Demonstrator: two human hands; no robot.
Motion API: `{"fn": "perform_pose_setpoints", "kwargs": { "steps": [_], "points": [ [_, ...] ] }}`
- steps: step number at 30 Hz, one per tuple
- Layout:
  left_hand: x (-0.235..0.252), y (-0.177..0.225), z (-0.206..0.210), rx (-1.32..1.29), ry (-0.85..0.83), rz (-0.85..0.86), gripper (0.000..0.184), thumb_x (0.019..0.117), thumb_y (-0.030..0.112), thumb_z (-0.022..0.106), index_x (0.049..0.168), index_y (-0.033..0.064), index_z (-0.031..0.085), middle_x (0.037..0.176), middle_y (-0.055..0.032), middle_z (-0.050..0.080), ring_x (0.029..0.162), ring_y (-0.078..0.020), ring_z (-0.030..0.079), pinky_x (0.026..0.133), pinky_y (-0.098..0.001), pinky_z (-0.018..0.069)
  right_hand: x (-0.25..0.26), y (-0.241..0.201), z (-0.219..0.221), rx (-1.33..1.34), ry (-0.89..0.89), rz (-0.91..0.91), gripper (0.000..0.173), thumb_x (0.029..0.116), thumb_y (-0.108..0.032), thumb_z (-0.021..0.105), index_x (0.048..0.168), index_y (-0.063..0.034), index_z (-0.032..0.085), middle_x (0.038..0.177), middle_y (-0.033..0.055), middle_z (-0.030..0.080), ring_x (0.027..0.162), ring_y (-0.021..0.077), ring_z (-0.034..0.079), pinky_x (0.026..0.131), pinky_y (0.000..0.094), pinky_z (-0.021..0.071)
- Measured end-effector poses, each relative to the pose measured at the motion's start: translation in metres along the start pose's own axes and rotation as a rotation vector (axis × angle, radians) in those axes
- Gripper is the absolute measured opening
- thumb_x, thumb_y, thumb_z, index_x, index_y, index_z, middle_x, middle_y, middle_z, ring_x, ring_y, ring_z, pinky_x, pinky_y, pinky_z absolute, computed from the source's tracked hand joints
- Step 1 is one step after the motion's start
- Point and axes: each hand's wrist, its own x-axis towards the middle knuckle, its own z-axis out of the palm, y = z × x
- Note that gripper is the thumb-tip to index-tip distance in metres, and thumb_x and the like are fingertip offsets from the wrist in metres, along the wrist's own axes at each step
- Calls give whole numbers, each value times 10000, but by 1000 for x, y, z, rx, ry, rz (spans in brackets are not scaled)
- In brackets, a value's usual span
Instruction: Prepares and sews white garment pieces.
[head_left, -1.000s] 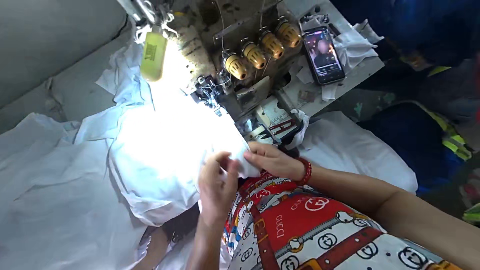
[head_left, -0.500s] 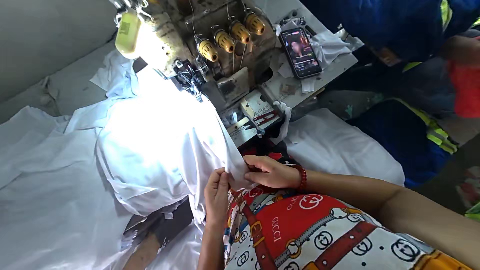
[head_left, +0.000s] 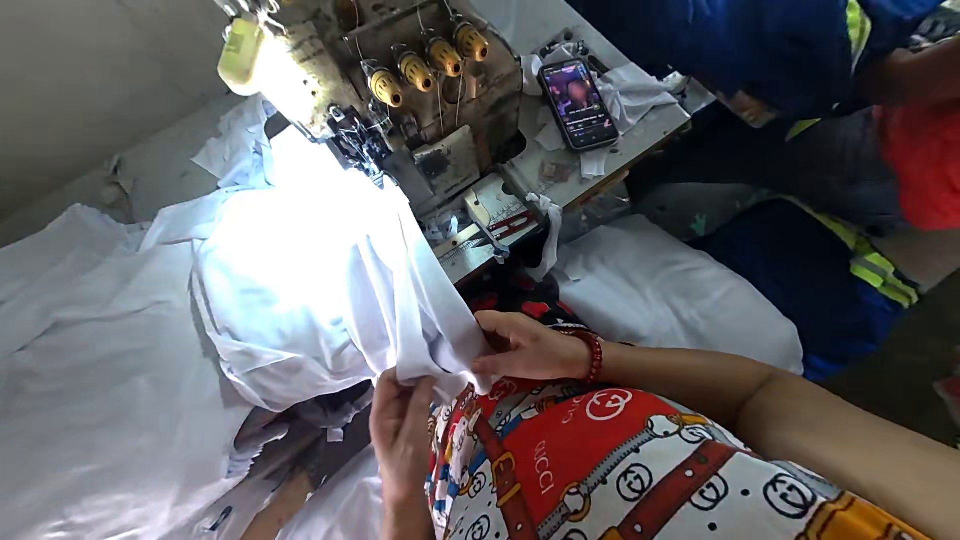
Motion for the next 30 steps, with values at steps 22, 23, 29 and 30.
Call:
{"fn": "perform_pose_setpoints", "kwargs": {
  "steps": [22, 23, 29, 30],
  "points": [
    [-2, 18, -18, -74, 95, 106, 129, 915, 281, 750, 1016, 348, 708, 981, 181, 720, 890, 39, 678, 785, -169, 576, -11, -20, 3, -397, -200, -452, 207, 998, -12, 546, 1135, 59, 684, 892, 144, 720, 756, 148, 681, 715, 285, 559],
    [2, 26, -26, -58, 147, 165, 141, 898, 284, 769, 1003, 349, 702, 978, 187, 718, 892, 44, 678, 782, -162, 578, -10, -21, 4, -434, -239, -474, 227, 991, 19, 515, 1127, 43, 694, 936, 145, 734, 805, 180, 700, 752, 325, 568],
    [16, 45, -35, -8, 326, 262, 105, 1000, 164, 637, 989, 257, 683, 928, 168, 739, 867, 33, 699, 790, -174, 590, 4, -27, 5, -576, -257, -651, 153, 981, -49, 609, 1034, -16, 749, 888, 99, 750, 857, 230, 715, 801, 377, 558],
    [18, 44, -31, 37, 319, 253, 173, 1025, 123, 574, 997, 256, 681, 938, 183, 736, 880, 41, 695, 799, -171, 584, 6, -30, 6, -576, -222, -675, 134, 974, -97, 649, 983, -19, 759, 839, 88, 745, 815, 212, 709, 771, 358, 550]
  ]
}}
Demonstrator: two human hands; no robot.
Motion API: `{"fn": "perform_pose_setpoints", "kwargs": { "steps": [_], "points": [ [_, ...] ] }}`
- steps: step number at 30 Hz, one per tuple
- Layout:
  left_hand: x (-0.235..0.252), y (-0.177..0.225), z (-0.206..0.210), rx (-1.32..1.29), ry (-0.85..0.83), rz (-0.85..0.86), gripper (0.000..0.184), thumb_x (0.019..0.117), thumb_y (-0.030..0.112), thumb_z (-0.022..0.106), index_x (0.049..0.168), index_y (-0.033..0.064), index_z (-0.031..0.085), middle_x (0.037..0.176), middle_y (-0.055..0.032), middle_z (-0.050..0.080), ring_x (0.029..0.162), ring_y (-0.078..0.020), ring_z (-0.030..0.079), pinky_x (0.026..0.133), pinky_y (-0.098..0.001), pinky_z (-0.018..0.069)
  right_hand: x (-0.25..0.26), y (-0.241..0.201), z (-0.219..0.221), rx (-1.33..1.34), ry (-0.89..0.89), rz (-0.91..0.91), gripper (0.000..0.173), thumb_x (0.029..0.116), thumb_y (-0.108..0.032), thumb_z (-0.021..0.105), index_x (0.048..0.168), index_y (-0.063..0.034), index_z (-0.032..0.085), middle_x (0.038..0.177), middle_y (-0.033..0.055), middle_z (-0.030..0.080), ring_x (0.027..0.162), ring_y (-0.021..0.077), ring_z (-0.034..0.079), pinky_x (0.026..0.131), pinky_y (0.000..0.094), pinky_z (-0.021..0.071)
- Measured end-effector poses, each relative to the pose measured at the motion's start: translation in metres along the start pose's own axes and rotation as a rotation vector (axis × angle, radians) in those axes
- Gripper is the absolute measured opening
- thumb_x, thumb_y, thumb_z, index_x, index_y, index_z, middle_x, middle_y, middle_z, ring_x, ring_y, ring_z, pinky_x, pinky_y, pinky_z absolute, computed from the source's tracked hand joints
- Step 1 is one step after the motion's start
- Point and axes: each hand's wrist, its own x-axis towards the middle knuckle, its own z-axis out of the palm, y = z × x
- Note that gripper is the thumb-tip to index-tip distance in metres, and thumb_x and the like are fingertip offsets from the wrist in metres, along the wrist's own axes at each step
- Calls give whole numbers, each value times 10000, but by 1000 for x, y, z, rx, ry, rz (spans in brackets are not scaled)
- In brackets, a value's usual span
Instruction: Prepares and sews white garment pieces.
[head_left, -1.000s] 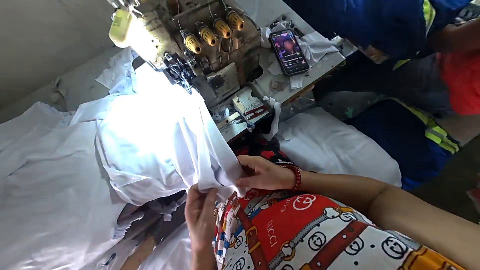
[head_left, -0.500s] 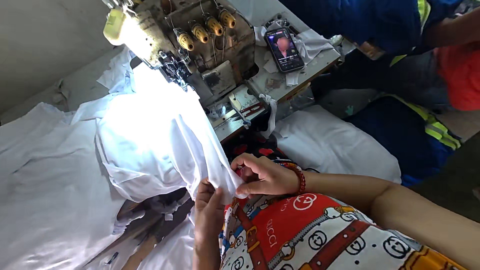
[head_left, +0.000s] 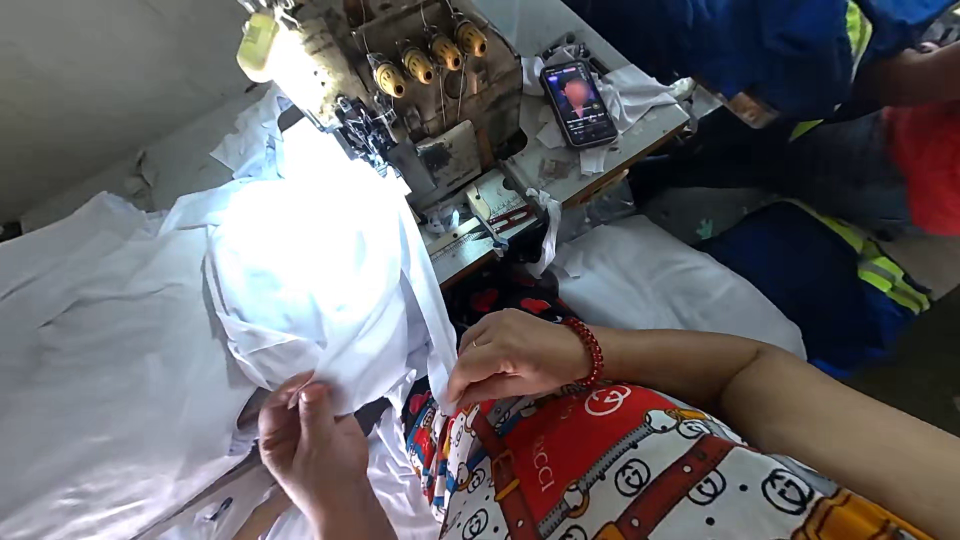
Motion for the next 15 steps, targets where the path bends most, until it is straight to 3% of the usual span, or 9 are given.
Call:
{"fn": "perform_pose_setpoints", "kwargs": {
  "steps": [2, 5, 7, 11, 15],
  "points": [
    [0, -7, 8, 88, -82, 27, 212, 1019, 98, 573, 1024, 268, 700, 987, 212, 725, 911, 56, 678, 809, -159, 566, 7, -2, 0, -30, 70, -16, 151, 957, -147, 687, 923, -24, 768, 800, 94, 726, 790, 197, 684, 736, 326, 526],
    [-2, -14, 28, 73, -204, 29, 171, 958, 105, 676, 1028, 257, 715, 986, 201, 729, 871, 54, 677, 782, -149, 567, 16, -3, 0, -46, 135, -18, 161, 956, -152, 694, 930, -16, 778, 894, 145, 660, 879, 195, 617, 766, 275, 493],
    [-5, -15, 40, -13, -262, -21, 135, 955, 126, 693, 1026, 237, 720, 970, 174, 737, 850, 45, 680, 779, -147, 570, 21, -4, -2, -44, 153, -8, 163, 970, -129, 671, 952, 8, 757, 948, 159, 687, 904, 188, 649, 790, 274, 521],
    [-9, -16, 46, -110, -349, -80, 126, 1005, 181, 636, 1058, 218, 745, 982, 132, 749, 875, 24, 691, 800, -159, 572, 27, 2, -5, -40, 206, 56, 168, 986, -94, 627, 959, 51, 708, 801, 106, 679, 691, 107, 616, 632, 234, 498],
    [-14, -9, 45, -92, -343, -137, 165, 1033, 231, 592, 1060, 208, 754, 997, 128, 758, 886, 26, 698, 790, -153, 574, 27, 11, -6, -19, 260, 100, 165, 970, -110, 657, 922, 46, 685, 750, 68, 619, 649, 54, 549, 589, 186, 454]
  ]
}}
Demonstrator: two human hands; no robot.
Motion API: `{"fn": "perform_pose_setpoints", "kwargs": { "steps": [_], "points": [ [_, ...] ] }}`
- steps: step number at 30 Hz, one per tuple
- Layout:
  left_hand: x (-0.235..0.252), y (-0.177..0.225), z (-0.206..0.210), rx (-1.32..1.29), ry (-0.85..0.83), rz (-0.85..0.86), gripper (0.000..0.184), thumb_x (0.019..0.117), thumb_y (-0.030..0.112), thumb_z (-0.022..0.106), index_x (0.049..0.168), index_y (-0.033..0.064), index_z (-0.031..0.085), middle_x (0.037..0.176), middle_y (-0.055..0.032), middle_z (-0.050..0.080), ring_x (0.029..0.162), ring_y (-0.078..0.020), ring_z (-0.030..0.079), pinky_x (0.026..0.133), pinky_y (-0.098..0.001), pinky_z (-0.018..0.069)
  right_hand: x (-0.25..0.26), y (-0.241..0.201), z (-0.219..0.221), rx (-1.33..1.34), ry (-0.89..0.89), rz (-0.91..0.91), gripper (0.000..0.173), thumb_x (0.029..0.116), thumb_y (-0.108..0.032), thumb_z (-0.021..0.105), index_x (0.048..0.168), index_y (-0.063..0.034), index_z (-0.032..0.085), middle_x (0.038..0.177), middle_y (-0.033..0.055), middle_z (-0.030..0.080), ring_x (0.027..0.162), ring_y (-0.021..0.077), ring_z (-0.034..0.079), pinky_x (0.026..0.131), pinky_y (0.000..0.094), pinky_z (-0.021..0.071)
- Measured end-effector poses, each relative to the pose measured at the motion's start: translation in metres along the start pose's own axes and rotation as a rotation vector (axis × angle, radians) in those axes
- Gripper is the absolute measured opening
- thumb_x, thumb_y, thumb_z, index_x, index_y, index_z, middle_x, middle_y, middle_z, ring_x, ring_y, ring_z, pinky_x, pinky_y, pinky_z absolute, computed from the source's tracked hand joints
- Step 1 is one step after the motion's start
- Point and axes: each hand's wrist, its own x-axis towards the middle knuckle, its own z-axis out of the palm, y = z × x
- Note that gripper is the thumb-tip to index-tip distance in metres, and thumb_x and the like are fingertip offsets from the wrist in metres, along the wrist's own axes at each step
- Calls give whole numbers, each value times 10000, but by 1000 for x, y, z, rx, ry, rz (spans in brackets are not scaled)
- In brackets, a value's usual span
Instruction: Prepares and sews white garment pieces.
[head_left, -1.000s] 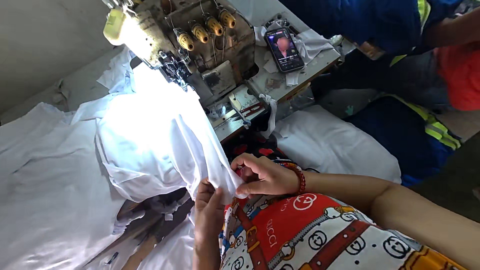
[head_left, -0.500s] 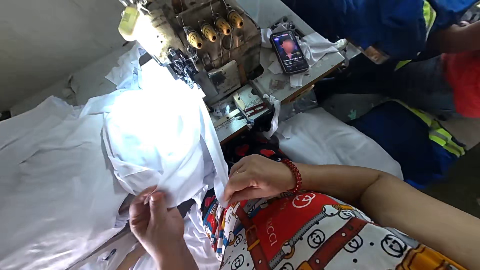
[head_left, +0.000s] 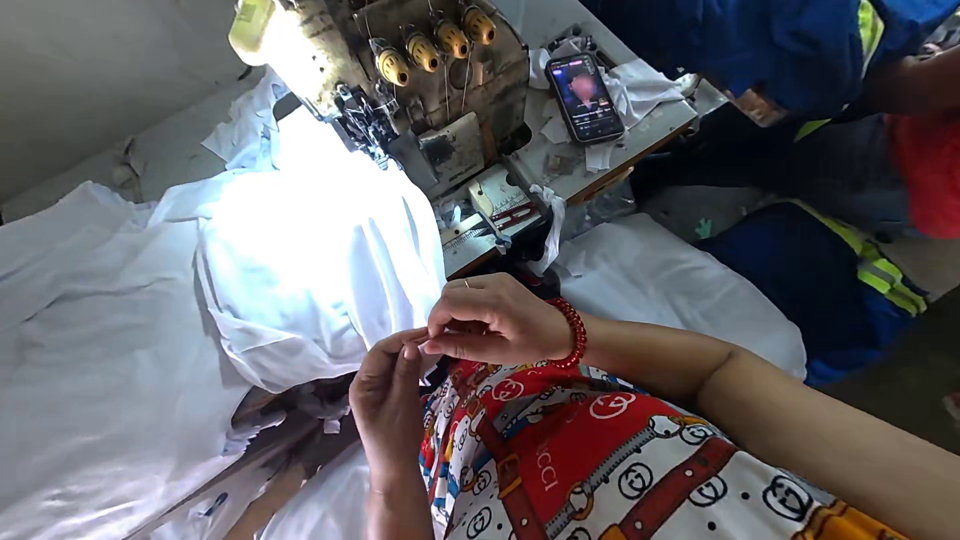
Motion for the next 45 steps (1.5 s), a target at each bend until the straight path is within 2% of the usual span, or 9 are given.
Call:
{"fn": "perform_pose_setpoints", "kwargs": {
  "steps": [5, 11, 17, 27, 31, 35, 38, 41, 45],
  "points": [
    [-5, 5, 0, 140, -60, 110, 146, 988, 264, 664, 1109, 217, 731, 1037, 156, 747, 916, 31, 695, 822, -145, 574, 0, 5, 0, 156, 24, 98, 223, 929, -150, 732, 881, 51, 647, 722, 49, 606, 631, 20, 527, 580, 159, 436],
    [6, 40, -12, 529, -101, 343, 179, 1041, 282, 598, 1101, 187, 737, 1055, 137, 711, 1003, 68, 641, 880, -111, 518, 22, -5, -9, 279, -204, 44, 359, 1013, -175, 592, 1235, 104, 627, 707, 54, 614, 597, 45, 539, 566, 205, 467],
    [10, 39, -16, 532, -15, 378, 122, 1002, 283, 661, 1040, 207, 749, 1007, 162, 679, 954, 93, 617, 828, -74, 498, 37, -4, -15, 172, -235, -125, 213, 961, -96, 623, 1050, 68, 726, 691, 55, 639, 572, 44, 514, 540, 213, 420],
    [16, 17, -20, 590, 40, 258, 203, 1021, 145, 593, 1008, -17, 715, 931, 46, 712, 898, 74, 631, 844, -113, 513, 30, 10, -14, -138, -117, -107, 122, 929, -139, 708, 885, -36, 758, 820, 51, 708, 746, 103, 667, 627, 272, 516],
    [18, 15, -15, 381, 47, 267, 167, 1082, 205, 498, 1070, 158, 659, 1033, 150, 693, 996, 50, 642, 897, -152, 528, 35, 4, -12, -95, -78, -149, 163, 913, -152, 741, 820, -18, 739, 1049, 127, 692, 805, 100, 637, 650, 236, 524],
    [25, 29, -11, 238, 67, 387, 174, 1096, 275, 463, 1136, 275, 633, 1054, 190, 691, 935, 61, 655, 826, -129, 539, 44, -6, -9, 48, -137, -200, 165, 930, -116, 699, 883, 42, 695, 705, 71, 636, 609, 79, 559, 553, 226, 429],
    [29, 48, -8, 325, 49, 529, 183, 1094, 264, 473, 1120, 263, 654, 1048, 211, 683, 953, 94, 634, 839, -98, 507, 46, -4, -15, 97, -48, -199, 161, 926, -90, 688, 896, 68, 682, 791, 112, 643, 651, 71, 552, 577, 202, 450],
    [23, 41, 0, 360, -169, 479, 193, 1097, 316, 466, 1133, 247, 643, 1064, 199, 667, 992, 100, 606, 867, -96, 469, 34, 18, -20, 151, 248, -9, 241, 950, -179, 652, 983, 58, 630, 1038, 129, 618, 711, 20, 551, 570, 146, 465],
    [9, -9, 15, 260, -415, 195, 178, 1073, 266, 516, 1075, 144, 646, 1077, 49, 714, 1052, -11, 668, 928, -192, 551, 17, 53, -15, 425, 304, 684, 643, 986, -570, 515, 1376, -62, 454, 1052, 15, 622, 757, 66, 621, 633, 258, 550]
  ]
}}
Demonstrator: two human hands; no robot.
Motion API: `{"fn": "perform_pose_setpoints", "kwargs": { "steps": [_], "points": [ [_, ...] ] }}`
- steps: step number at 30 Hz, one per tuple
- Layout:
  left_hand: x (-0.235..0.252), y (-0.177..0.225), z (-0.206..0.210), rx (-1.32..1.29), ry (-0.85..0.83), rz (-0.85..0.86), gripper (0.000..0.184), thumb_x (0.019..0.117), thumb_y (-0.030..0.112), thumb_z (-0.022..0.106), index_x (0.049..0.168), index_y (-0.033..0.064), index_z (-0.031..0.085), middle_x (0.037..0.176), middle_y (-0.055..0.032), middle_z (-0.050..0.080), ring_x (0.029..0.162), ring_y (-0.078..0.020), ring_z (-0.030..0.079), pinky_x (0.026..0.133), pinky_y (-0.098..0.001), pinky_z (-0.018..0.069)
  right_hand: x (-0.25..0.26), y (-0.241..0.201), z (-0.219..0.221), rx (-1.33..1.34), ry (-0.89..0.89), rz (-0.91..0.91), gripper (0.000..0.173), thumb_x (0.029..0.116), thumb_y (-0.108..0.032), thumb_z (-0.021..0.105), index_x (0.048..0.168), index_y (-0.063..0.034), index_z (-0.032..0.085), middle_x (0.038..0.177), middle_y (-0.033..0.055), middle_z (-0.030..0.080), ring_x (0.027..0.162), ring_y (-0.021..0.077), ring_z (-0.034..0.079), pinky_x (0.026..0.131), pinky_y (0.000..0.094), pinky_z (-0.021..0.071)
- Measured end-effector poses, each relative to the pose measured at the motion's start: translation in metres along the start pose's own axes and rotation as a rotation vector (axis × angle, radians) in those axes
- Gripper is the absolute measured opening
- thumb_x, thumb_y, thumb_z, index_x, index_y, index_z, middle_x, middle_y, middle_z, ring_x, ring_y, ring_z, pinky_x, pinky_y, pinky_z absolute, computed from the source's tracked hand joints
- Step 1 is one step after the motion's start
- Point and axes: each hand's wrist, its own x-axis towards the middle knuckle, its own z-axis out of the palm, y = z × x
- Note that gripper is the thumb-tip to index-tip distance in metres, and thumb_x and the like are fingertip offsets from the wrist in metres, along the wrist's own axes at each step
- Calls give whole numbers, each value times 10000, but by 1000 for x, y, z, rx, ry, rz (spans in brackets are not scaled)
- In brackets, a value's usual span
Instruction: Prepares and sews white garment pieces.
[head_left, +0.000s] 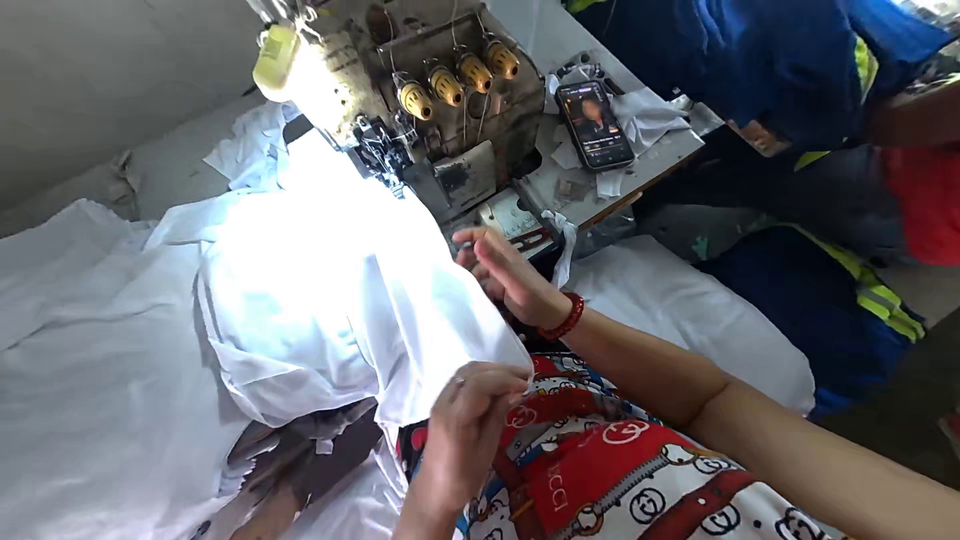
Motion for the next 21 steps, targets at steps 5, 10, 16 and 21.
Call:
{"fn": "perform_pose_setpoints", "kwargs": {
  "steps": [5, 10, 16, 21],
  "points": [
    [6, 21, -10, 144, -78, 66, 178, 1069, 219, 528, 1028, 87, 641, 949, -14, 680, 928, -38, 650, 863, -147, 526, 24, -7, 18, 133, -164, 196, 408, 965, -148, 643, 1312, -48, 454, 986, 56, 671, 800, 93, 681, 719, 281, 592],
    [3, 24, -12, 286, -130, 109, 159, 1048, 143, 561, 972, 69, 680, 887, -37, 712, 872, -100, 676, 835, -175, 533, 40, -26, 17, 39, -132, 142, 311, 971, -68, 437, 1275, -72, 505, 919, 53, 667, 684, 80, 650, 577, 241, 551],
    [16, -1, -22, 394, -158, 50, 178, 1035, 144, 570, 977, 64, 718, 865, -46, 723, 843, -136, 684, 793, -206, 543, 41, -11, 11, -26, -97, 102, 328, 984, -75, 406, 1286, -36, 530, 858, 22, 643, 698, 61, 632, 620, 229, 542],
    [51, -8, -44, 541, -190, 50, 168, 1022, 143, 579, 975, 87, 731, 843, -35, 727, 829, -140, 691, 767, -214, 546, 42, -13, 10, -36, -112, 133, 297, 988, -30, 455, 1277, -23, 521, 794, 0, 636, 658, 29, 602, 613, 197, 513]
  ]
}}
